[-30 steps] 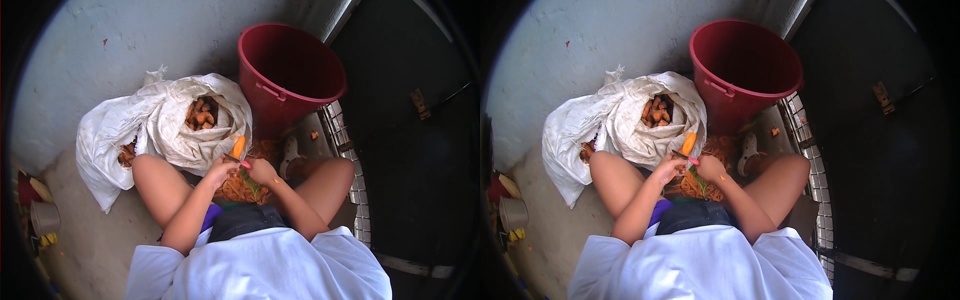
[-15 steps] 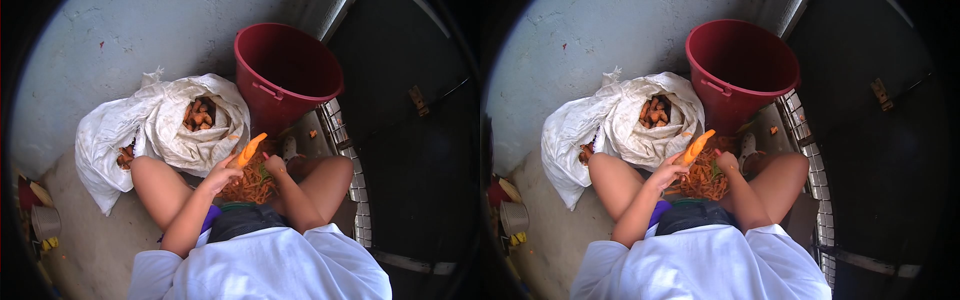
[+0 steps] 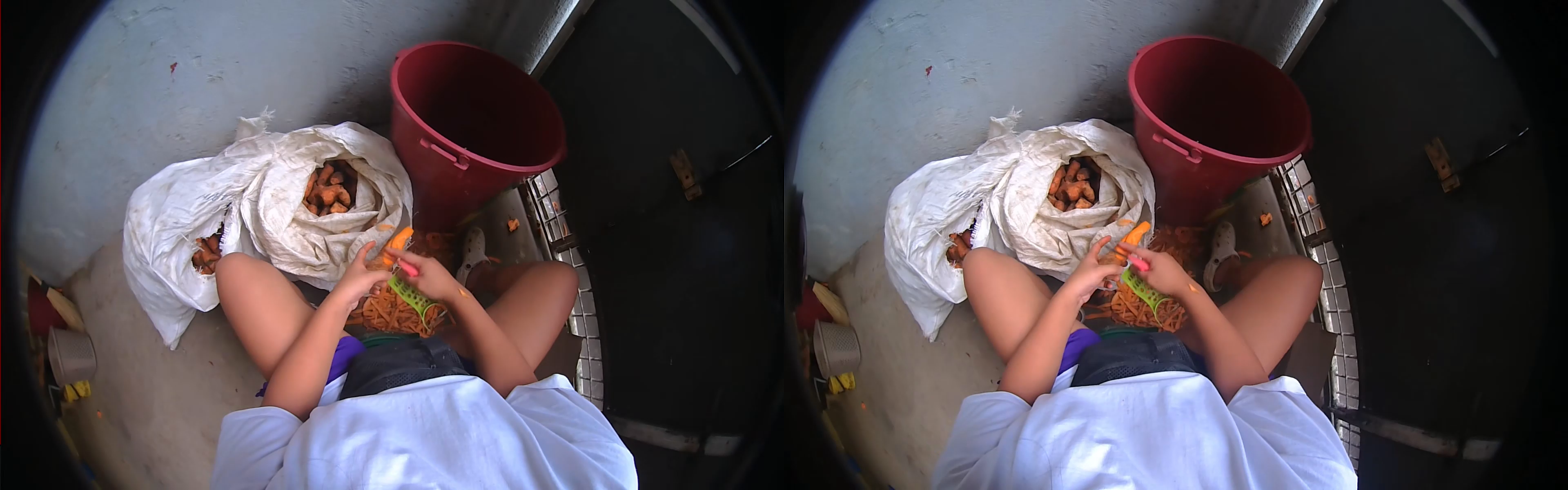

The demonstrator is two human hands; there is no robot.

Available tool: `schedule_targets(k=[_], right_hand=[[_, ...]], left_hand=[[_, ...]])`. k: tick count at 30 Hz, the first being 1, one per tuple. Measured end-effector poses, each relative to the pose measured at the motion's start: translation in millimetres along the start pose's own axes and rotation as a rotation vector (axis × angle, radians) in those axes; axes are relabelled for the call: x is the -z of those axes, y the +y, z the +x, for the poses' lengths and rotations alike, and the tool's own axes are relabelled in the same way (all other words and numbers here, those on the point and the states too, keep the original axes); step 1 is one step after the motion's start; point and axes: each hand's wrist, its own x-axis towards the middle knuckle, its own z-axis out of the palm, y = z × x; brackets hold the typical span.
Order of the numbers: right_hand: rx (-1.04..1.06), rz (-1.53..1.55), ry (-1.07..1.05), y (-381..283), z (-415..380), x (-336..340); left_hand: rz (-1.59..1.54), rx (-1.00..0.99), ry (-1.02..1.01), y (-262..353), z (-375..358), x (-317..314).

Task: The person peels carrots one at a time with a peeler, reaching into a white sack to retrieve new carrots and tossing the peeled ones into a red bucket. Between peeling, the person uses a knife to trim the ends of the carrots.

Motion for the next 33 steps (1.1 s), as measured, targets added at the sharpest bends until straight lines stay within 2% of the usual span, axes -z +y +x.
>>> schedule_targets(k=[1,4,7,10,13,16,19,25,31,33], right_hand=[[0.007,-0.043,-0.044,-3.2,-0.7,-2.4],[-0.128,-0.191,0.006,10.8,4.8,-8.6],[-0.168,-0.21,0.094,18.6,6.1,-5.4],[-0.041,-0.095,0.014,5.5,0.7,-5.4],[0.038,-0.095,0.056,3.2,-0.2,-9.7],[-0.088,-0.144,0.045,11.8,3.6,-8.4],[-0.089,-0.159,0.101,12.8,3.0,-9.0],[-0.042,-0.082,0.005,-4.5,-2.5,-7.8],[-0.225,-0.211,0.348,20.1,3.8,-5.8],[-0.21,-0.305,0.287,30.1,4.7,-10.2]], left_hand=[[-0.035,-0.003,-0.006,-1.9,0.9,1.4],[-0.129,-0.01,-0.032,-3.8,0.7,2.5],[-0.178,-0.025,-0.041,0.9,-2.9,1.3],[-0.169,-0.033,-0.017,1.3,-2.5,0.8],[-0.148,-0.028,-0.038,-2.5,0.8,4.8],[-0.146,-0.03,-0.071,-2.9,-0.8,5.2],[-0.157,-0.021,-0.052,-6.5,1.4,3.3],[-0.112,-0.02,-0.037,-1.7,-0.9,6.5],[-0.156,-0.101,-0.09,-3.7,4.4,6.8],[-0.135,-0.111,-0.084,-7.3,9.3,9.3]])
